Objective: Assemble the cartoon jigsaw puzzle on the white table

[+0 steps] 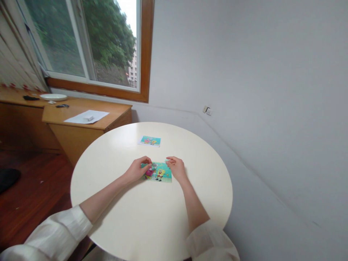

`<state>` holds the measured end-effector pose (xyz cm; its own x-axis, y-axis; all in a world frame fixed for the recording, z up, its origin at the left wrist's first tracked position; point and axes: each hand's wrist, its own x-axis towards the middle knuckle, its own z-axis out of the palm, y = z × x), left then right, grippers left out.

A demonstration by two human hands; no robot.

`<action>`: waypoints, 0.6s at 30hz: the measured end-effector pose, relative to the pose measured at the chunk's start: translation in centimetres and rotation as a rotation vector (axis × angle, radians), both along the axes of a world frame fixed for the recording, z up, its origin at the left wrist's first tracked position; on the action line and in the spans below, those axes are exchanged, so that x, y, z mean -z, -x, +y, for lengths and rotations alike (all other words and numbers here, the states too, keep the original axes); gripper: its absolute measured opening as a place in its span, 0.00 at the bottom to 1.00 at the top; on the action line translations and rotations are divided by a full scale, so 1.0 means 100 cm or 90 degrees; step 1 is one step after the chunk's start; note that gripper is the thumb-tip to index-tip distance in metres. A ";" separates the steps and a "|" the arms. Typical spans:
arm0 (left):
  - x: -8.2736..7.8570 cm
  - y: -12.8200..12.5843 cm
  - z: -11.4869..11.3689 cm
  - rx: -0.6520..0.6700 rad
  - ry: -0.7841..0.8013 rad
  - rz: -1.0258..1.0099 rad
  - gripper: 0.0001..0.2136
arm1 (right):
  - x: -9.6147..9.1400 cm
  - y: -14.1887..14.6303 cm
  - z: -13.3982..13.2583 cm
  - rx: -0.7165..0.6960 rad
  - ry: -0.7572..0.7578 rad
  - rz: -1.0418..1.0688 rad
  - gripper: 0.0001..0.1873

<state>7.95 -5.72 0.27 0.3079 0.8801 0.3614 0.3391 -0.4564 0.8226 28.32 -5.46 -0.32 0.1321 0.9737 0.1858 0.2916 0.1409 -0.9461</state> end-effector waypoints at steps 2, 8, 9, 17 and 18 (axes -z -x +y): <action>-0.005 0.001 -0.006 0.033 -0.058 0.121 0.10 | 0.007 -0.013 0.008 0.054 0.031 -0.005 0.13; -0.008 -0.005 -0.025 0.130 -0.170 0.410 0.23 | 0.021 -0.025 0.015 0.062 0.045 -0.108 0.07; -0.007 -0.006 -0.027 0.142 -0.171 0.435 0.24 | 0.022 -0.024 0.015 0.059 0.039 -0.118 0.08; -0.007 -0.009 -0.033 0.186 -0.107 0.548 0.27 | 0.026 -0.021 0.018 0.072 0.043 -0.157 0.09; -0.007 -0.009 -0.033 0.186 -0.100 0.550 0.27 | 0.026 -0.021 0.018 0.073 0.042 -0.166 0.09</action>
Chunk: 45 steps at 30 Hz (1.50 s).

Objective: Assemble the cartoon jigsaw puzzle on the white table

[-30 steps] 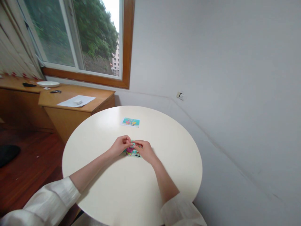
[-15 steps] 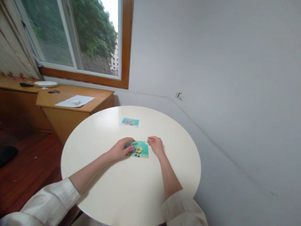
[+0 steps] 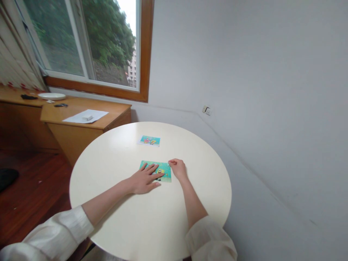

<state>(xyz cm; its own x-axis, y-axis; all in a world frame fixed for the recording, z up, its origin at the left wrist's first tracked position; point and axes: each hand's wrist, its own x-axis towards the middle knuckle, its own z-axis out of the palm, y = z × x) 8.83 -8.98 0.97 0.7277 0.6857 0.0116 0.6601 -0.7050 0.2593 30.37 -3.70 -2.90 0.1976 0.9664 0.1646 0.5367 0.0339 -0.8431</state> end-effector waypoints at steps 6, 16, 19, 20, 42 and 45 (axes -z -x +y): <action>0.002 -0.001 0.000 -0.004 0.000 -0.013 0.26 | -0.003 0.003 -0.004 0.015 -0.007 -0.085 0.09; 0.010 -0.001 0.003 -0.001 -0.036 -0.012 0.26 | -0.008 0.006 -0.007 0.018 -0.004 -0.134 0.08; 0.012 0.000 0.004 0.000 -0.041 -0.018 0.25 | -0.007 0.007 -0.008 0.020 -0.011 -0.138 0.09; 0.013 0.000 0.004 0.001 -0.044 -0.021 0.25 | -0.008 0.008 -0.009 0.022 -0.013 -0.133 0.09; 0.016 -0.001 0.054 0.002 -0.105 -0.046 0.22 | -0.016 0.035 -0.013 -0.088 0.114 -0.513 0.29; 0.016 -0.001 0.064 -0.002 -0.107 -0.059 0.22 | -0.016 0.037 -0.004 -0.075 0.103 -0.525 0.29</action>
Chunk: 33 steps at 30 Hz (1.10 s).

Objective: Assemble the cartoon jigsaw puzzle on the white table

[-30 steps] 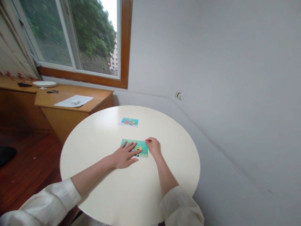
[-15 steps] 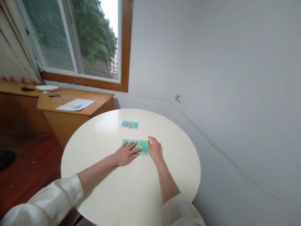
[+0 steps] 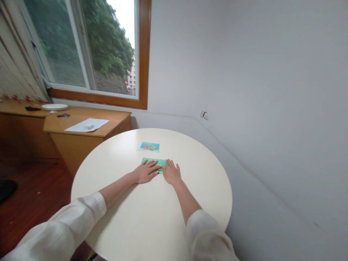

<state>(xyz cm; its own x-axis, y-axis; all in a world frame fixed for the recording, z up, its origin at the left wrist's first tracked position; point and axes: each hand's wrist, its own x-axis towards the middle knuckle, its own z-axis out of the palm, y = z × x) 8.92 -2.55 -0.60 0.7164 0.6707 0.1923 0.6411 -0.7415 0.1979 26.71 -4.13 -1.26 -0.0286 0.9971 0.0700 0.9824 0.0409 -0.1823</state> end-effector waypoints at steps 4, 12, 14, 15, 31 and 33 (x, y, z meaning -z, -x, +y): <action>-0.001 -0.003 0.017 -0.006 -0.001 -0.004 0.20 | 0.001 0.004 0.016 0.011 -0.002 -0.005 0.28; -0.016 0.004 0.011 -0.078 -0.042 -0.020 0.27 | -0.020 -0.005 0.013 0.036 -0.036 0.080 0.34; -0.022 0.015 -0.005 -0.100 -0.061 -0.046 0.28 | -0.034 -0.009 -0.005 -0.007 -0.102 0.060 0.35; -0.024 0.022 -0.015 -0.091 -0.068 -0.053 0.29 | -0.039 -0.011 -0.017 -0.042 -0.129 0.050 0.35; -0.012 0.058 -0.092 0.010 0.035 0.095 0.30 | -0.013 0.005 -0.105 -0.195 0.045 -0.040 0.38; -0.012 0.058 -0.092 0.009 0.042 0.095 0.30 | -0.016 0.005 -0.107 -0.192 0.055 -0.043 0.38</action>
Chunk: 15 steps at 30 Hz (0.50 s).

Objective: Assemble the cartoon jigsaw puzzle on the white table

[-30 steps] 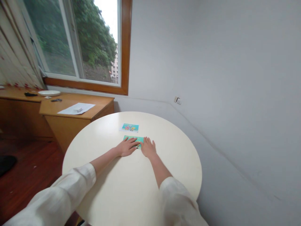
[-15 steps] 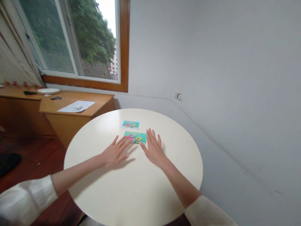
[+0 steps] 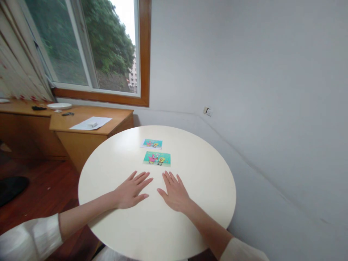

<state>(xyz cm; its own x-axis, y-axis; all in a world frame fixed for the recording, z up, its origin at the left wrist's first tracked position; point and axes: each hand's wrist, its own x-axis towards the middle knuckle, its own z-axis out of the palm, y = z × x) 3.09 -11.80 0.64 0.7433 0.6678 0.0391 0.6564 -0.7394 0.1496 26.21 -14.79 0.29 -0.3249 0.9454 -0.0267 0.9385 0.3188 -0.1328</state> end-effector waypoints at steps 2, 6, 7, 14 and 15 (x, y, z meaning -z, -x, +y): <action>-0.001 0.000 -0.001 -0.003 0.006 -0.003 0.30 | 0.001 0.001 -0.001 0.001 0.006 0.001 0.38; -0.004 0.000 -0.003 -0.005 0.020 -0.037 0.29 | -0.001 0.005 -0.002 0.010 0.020 0.012 0.38; -0.005 0.001 -0.003 -0.004 0.023 -0.057 0.28 | -0.006 0.006 -0.002 0.013 0.033 0.016 0.38; -0.004 0.002 -0.015 -0.077 0.114 -0.344 0.14 | -0.102 -0.013 -0.045 -0.328 0.344 0.055 0.25; -0.004 0.002 -0.017 -0.080 0.129 -0.366 0.13 | -0.111 -0.024 -0.061 -0.362 0.347 0.067 0.22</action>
